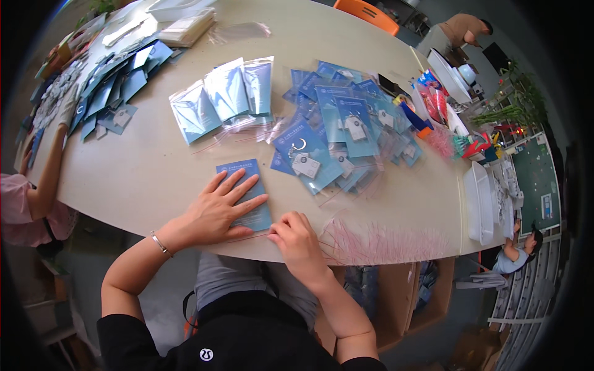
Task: The person sits at a table and repeatedly picks up blue keychain cards and clear plastic bags. They insert each keychain into a bag, seal it, and place the packaged item into a growing stack. The process is repetitive and involves handling small items one at a time.
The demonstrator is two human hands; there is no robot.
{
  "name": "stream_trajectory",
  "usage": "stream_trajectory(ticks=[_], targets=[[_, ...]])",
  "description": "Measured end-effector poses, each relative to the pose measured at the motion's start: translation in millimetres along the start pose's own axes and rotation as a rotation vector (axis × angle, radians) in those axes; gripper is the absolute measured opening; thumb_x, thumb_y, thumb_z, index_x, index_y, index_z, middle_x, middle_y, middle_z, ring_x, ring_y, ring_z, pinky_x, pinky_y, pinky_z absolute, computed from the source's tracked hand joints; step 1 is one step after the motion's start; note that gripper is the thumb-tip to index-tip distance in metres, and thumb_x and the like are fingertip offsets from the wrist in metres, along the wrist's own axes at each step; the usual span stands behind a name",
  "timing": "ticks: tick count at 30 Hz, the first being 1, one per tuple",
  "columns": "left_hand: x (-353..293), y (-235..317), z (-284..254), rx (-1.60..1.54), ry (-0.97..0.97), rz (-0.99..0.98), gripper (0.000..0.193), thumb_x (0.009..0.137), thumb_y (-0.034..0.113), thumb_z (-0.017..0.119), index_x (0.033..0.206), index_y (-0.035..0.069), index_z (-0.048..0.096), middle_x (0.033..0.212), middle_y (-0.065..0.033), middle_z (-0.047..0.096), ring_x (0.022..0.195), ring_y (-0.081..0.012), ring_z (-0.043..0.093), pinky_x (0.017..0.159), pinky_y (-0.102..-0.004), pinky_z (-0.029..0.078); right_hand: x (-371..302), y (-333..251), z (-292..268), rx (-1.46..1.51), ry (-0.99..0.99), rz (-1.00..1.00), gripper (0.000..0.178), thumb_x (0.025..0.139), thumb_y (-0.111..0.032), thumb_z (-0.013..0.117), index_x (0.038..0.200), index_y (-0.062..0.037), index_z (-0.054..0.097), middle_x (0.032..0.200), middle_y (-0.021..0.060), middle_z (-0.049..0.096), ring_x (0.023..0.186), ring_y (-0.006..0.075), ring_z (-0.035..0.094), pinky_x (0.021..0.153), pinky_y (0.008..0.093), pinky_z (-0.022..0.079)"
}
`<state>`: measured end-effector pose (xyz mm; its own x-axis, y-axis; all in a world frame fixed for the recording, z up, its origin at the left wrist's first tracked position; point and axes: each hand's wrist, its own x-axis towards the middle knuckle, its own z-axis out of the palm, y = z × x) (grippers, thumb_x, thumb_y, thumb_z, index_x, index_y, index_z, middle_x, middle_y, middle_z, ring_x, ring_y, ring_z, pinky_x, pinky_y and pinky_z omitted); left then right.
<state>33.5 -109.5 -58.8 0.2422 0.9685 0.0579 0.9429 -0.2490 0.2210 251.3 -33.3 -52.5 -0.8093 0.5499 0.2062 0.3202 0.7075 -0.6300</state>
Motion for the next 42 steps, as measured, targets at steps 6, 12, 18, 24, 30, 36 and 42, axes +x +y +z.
stream_trajectory(ticks=[6, 12, 18, 24, 30, 36, 42], targets=[[6, 4, -5, -0.034, -0.052, -0.024, 0.071, 0.085, 0.050, 0.060, 0.146, 0.020, 0.041, 0.155, -0.0157, 0.029, 0.144, -0.0367, 0.022, 0.117, -0.0508, 0.014, -5, 2, 7, -0.148, 0.010, -0.025, 0.008, 0.084, -0.005, 0.062, 0.087, -0.0003, 0.055, 0.090, 0.0131, 0.051, 0.089, 0.0313, 0.052, 0.081, 0.0409, 0.044], [11, 11, -7, -0.020, -0.076, -0.058, 0.075, 0.080, 0.047, 0.065, 0.146, 0.018, 0.042, 0.154, -0.0163, 0.031, 0.144, -0.0366, 0.023, 0.117, -0.0503, 0.014, -49, -18, 7, 0.178, -0.254, -0.132, 0.012, 0.087, -0.009, 0.062, 0.085, -0.0018, 0.053, 0.091, 0.0133, 0.051, 0.089, 0.0292, 0.052, 0.079, 0.0385, 0.045], [12, 17, -12, -0.005, -0.077, -0.078, 0.074, 0.079, 0.045, 0.066, 0.144, 0.015, 0.045, 0.153, -0.0178, 0.031, 0.144, -0.0381, 0.022, 0.118, -0.0498, 0.013, -63, 8, -71, 0.297, 0.154, 0.288, 0.010, 0.087, -0.004, 0.065, 0.085, -0.0011, 0.056, 0.081, 0.0088, 0.056, 0.072, 0.0222, 0.056, 0.064, 0.0319, 0.045], [10, 15, -8, -0.046, -0.059, -0.096, 0.074, 0.076, 0.040, 0.068, 0.142, 0.014, 0.047, 0.154, -0.0179, 0.031, 0.144, -0.0385, 0.022, 0.118, -0.0496, 0.012, -132, 86, -145, 0.234, 0.880, 0.568, 0.013, 0.094, -0.010, 0.062, 0.095, 0.0018, 0.059, 0.086, 0.0044, 0.058, 0.079, 0.0116, 0.052, 0.073, 0.0274, 0.045], [12, 16, -4, -0.035, -0.059, -0.090, 0.072, 0.078, 0.043, 0.060, 0.141, 0.010, 0.048, 0.153, -0.0186, 0.031, 0.144, -0.0389, 0.022, 0.118, -0.0500, 0.011, -241, 171, -231, -0.206, 1.014, 0.821, 0.022, 0.095, -0.018, 0.060, 0.094, 0.0038, 0.060, 0.086, 0.0093, 0.061, 0.079, 0.0172, 0.056, 0.073, 0.0314, 0.046], [15, 23, -10, -0.047, -0.071, -0.112, 0.071, 0.080, 0.046, 0.055, 0.140, 0.008, 0.049, 0.153, -0.0190, 0.032, 0.144, -0.0387, 0.022, 0.118, -0.0497, 0.011, -256, 203, -219, -0.495, 0.798, 0.844, 0.019, 0.092, -0.016, 0.061, 0.094, 0.0036, 0.061, 0.088, 0.0177, 0.063, 0.080, 0.0304, 0.060, 0.074, 0.0387, 0.047], [14, 23, -12, -0.031, -0.081, -0.117, 0.075, 0.075, 0.040, 0.063, 0.141, 0.010, 0.047, 0.154, -0.0183, 0.031, 0.144, -0.0384, 0.021, 0.119, -0.0498, 0.012, -240, 202, -204, -0.753, 0.571, 0.936, 0.017, 0.091, -0.015, 0.059, 0.092, 0.0019, 0.063, 0.092, 0.0191, 0.060, 0.092, 0.0376, 0.057, 0.082, 0.0445, 0.045]])
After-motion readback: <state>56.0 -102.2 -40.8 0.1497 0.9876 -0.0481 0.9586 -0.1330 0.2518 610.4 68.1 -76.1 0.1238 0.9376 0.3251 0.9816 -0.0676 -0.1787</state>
